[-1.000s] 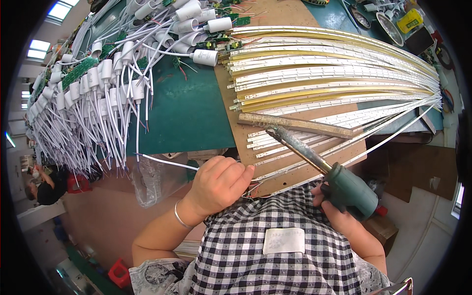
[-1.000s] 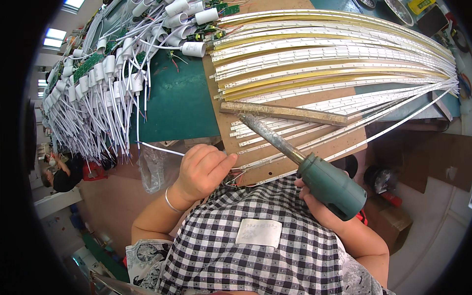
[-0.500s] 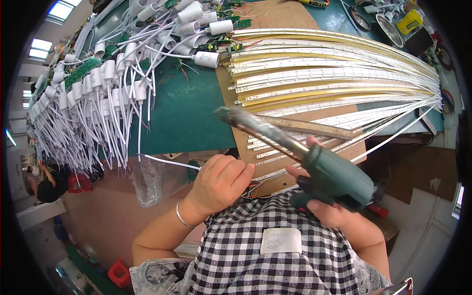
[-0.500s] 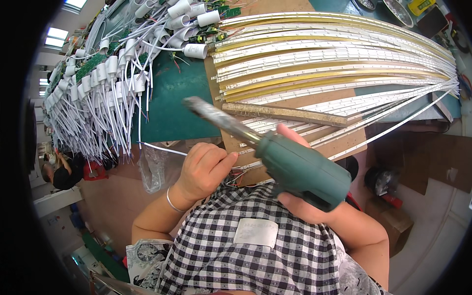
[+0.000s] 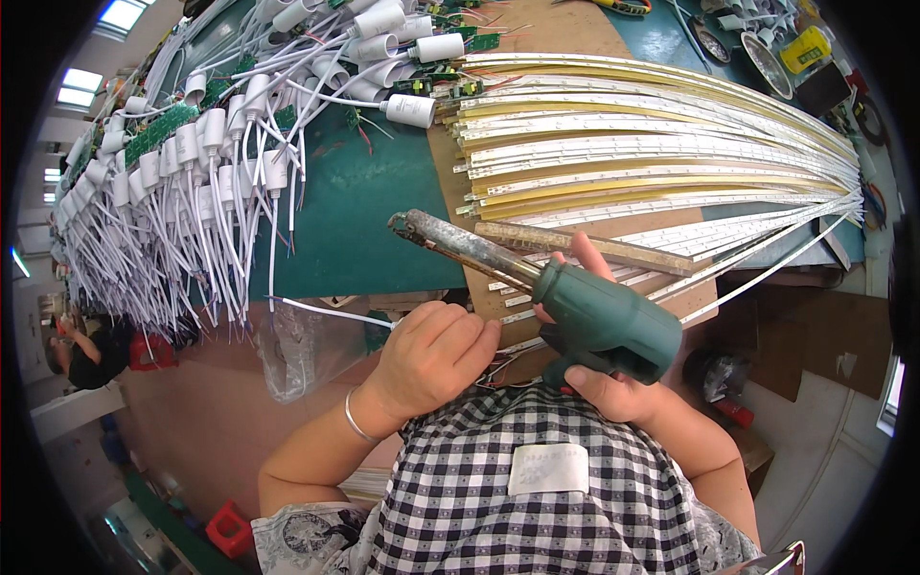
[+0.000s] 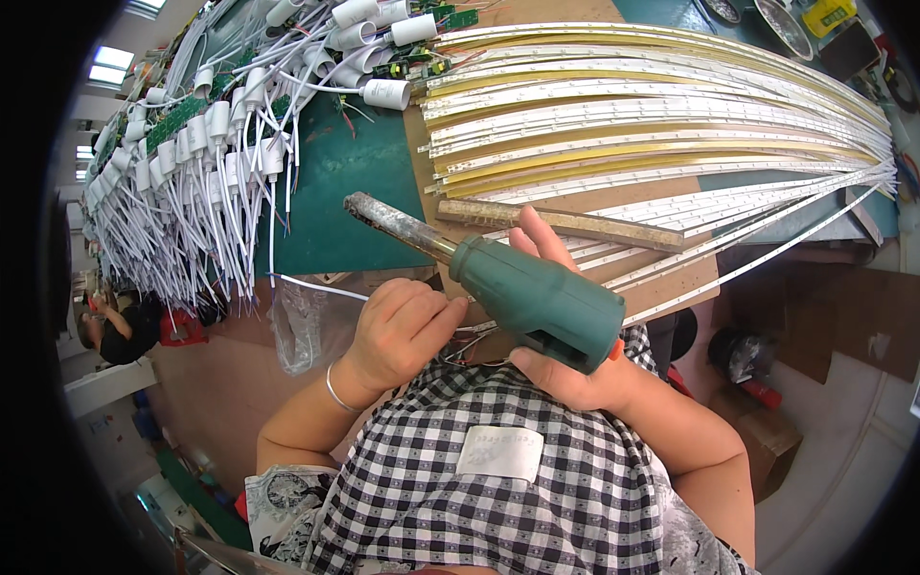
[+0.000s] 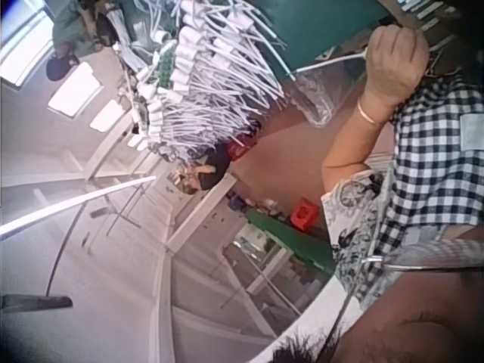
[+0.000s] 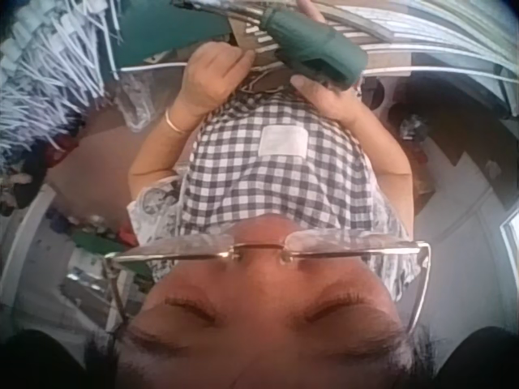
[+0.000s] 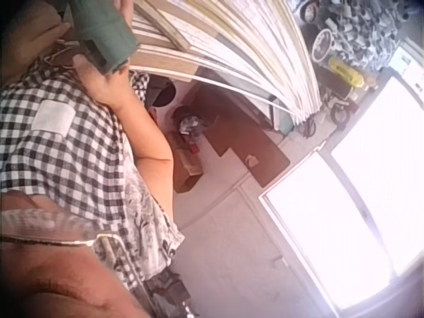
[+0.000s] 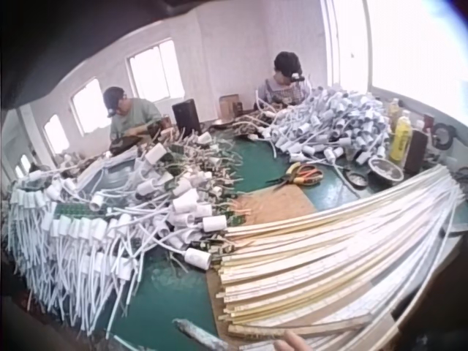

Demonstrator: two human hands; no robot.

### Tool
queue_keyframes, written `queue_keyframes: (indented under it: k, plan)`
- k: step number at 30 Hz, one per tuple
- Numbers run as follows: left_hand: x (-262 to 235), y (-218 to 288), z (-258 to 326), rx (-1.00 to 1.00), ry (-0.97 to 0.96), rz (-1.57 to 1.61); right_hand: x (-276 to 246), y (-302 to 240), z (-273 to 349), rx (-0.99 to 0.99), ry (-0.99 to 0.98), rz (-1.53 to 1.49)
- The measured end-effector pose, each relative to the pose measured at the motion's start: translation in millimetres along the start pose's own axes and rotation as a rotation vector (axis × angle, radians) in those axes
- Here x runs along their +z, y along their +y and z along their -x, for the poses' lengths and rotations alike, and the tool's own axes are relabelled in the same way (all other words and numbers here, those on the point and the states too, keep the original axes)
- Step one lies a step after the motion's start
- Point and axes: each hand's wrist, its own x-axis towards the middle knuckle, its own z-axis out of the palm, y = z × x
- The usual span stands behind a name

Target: Using a hot glue gun to attach wires and components to LED light strips on an assembly line.

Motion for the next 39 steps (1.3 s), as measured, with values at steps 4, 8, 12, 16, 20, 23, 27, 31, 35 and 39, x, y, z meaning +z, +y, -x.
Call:
queue_keyframes:
  k: [4,8,12,16,20,23,27,31,35,39]
  plan:
    - [-0.5,-0.2,-0.7,-0.012,-0.003,0.02,0.2,-2.7,0.1,-0.01,-0.015,-0.011]
    - [-0.4,-1.6,-0.4,-0.017,-0.003,0.035,-0.1,-0.4,0.3,-0.042,-0.032,0.028]
    - [-0.1,-2.9,0.3,-0.027,-0.001,0.05,-0.7,1.9,0.2,-0.063,-0.038,0.042]
    - [-3.3,-3.2,0.6,-0.02,-0.057,0.011,1.9,3.1,0.9,-0.049,0.0,0.036]
    - [-3.7,-3.7,-1.7,0.001,-0.048,-0.006,-3.4,-0.8,-1.1,-0.052,-0.062,0.112]
    - [-4.8,-4.9,-4.1,0.023,-0.047,-0.011,-1.9,-3.4,-1.0,-0.032,-0.039,0.05]
    - [-4.5,-4.4,-5.8,0.045,-0.045,-0.027,3.7,-6.1,3.4,0.124,0.092,-0.125]
    - [-3.5,-4.5,-4.1,0.048,-0.044,-0.012,-7.2,-31.6,27.9,0.372,0.186,-0.176]
    - [-6.1,-5.5,-5.2,0.073,-0.063,-0.026,-34.1,-28.0,66.2,0.114,0.102,0.181]
    - [-6.7,-8.3,-3.0,0.093,-0.077,-0.05,-48.6,-37.5,102.4,0.821,0.134,0.107]
